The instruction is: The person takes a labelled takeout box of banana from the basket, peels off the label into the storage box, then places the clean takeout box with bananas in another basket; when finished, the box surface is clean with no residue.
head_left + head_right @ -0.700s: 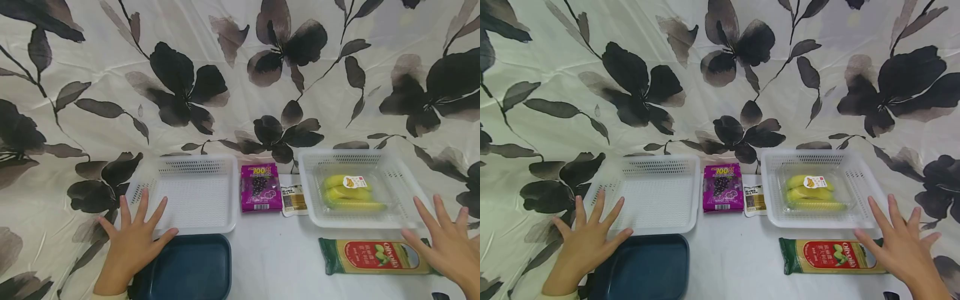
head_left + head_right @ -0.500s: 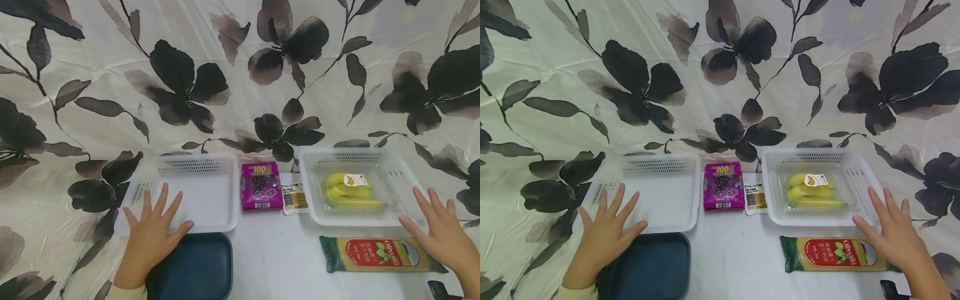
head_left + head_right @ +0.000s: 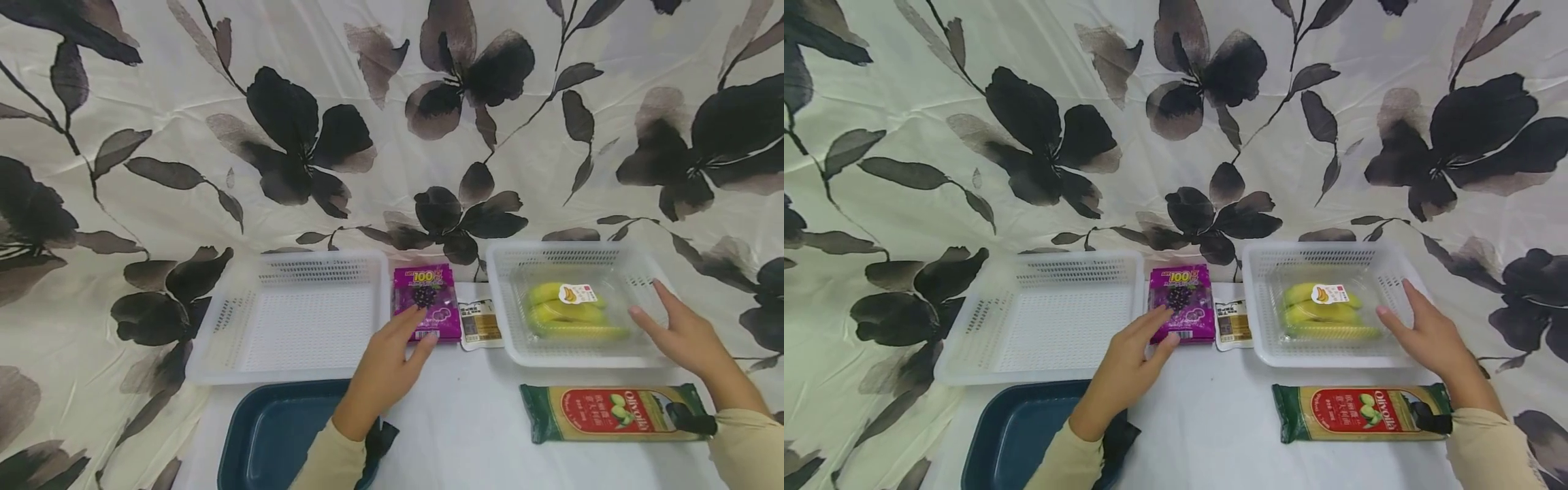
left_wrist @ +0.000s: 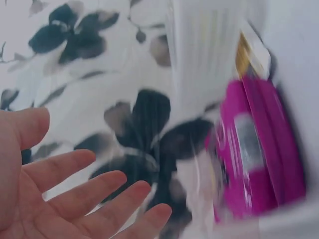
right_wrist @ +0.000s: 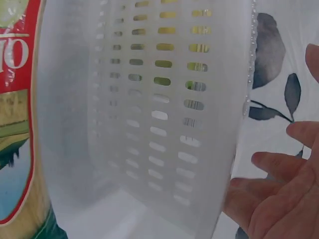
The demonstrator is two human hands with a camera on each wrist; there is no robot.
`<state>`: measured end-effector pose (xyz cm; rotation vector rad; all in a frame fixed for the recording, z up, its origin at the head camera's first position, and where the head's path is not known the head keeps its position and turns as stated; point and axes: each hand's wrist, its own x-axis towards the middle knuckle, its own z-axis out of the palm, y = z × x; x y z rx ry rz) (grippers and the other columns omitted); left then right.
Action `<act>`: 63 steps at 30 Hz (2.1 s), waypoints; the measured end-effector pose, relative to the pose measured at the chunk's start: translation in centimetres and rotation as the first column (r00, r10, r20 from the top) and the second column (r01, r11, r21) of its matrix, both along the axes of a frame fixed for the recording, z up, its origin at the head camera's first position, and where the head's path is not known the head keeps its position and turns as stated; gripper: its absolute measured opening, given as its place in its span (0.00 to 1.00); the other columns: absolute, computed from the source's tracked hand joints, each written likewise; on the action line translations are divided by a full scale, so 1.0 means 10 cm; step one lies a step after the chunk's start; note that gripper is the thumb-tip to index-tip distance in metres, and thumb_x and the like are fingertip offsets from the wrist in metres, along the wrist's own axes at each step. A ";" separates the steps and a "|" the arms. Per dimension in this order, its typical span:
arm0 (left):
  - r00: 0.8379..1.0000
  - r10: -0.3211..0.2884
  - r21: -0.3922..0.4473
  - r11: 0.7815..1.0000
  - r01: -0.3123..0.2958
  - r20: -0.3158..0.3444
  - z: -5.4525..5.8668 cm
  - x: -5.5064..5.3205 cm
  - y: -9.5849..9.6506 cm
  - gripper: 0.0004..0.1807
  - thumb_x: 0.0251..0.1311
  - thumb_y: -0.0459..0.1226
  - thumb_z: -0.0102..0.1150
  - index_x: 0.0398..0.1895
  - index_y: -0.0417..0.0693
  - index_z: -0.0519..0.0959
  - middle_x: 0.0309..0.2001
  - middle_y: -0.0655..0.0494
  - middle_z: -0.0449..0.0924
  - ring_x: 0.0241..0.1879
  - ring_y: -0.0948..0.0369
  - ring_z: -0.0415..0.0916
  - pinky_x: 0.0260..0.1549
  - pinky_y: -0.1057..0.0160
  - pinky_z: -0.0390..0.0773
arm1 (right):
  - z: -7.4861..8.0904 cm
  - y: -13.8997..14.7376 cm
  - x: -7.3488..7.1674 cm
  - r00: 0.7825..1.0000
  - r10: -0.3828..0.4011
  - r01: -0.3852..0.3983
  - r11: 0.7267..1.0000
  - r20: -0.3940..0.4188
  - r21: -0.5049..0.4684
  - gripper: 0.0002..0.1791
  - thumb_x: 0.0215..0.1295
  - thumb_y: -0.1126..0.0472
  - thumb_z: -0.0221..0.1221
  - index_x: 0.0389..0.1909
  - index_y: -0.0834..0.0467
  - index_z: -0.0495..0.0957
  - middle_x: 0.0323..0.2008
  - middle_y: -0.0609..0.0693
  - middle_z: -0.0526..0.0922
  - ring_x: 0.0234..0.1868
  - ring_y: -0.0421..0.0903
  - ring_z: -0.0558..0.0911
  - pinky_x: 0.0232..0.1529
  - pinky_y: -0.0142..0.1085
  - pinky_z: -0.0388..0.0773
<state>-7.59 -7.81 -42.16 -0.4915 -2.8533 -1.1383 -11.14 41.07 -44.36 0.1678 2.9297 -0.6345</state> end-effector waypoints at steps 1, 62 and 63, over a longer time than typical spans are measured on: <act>1.000 -0.017 0.025 1.000 0.017 0.014 -0.01 -0.02 0.08 0.32 0.75 0.57 0.49 0.73 0.50 0.71 0.75 0.49 0.68 0.75 0.50 0.65 0.70 0.46 0.70 | 0.00 0.00 -0.03 1.000 0.008 -0.008 1.000 0.019 0.002 0.52 0.77 0.35 0.44 0.79 0.67 0.31 0.71 0.85 0.48 0.66 0.88 0.56 0.58 0.81 0.57; 0.835 -0.175 0.670 0.690 -0.274 0.521 -0.79 -0.53 1.57 0.33 0.65 0.30 0.64 0.73 0.57 0.71 0.61 0.40 0.79 0.48 0.55 0.85 0.39 0.58 0.88 | 0.12 0.18 0.16 0.995 -0.001 0.058 0.833 0.104 -0.550 0.43 0.82 0.50 0.47 0.81 0.36 0.26 0.68 0.81 0.51 0.48 0.42 0.80 0.41 0.45 0.89; 0.835 -0.174 0.666 0.695 -0.271 0.522 -0.79 -0.53 1.57 0.34 0.65 0.30 0.64 0.73 0.58 0.71 0.62 0.40 0.78 0.48 0.56 0.85 0.39 0.59 0.87 | 0.14 0.16 0.20 0.996 -0.013 0.057 0.834 0.084 -0.549 0.43 0.82 0.51 0.47 0.81 0.36 0.26 0.67 0.81 0.52 0.47 0.38 0.79 0.40 0.46 0.89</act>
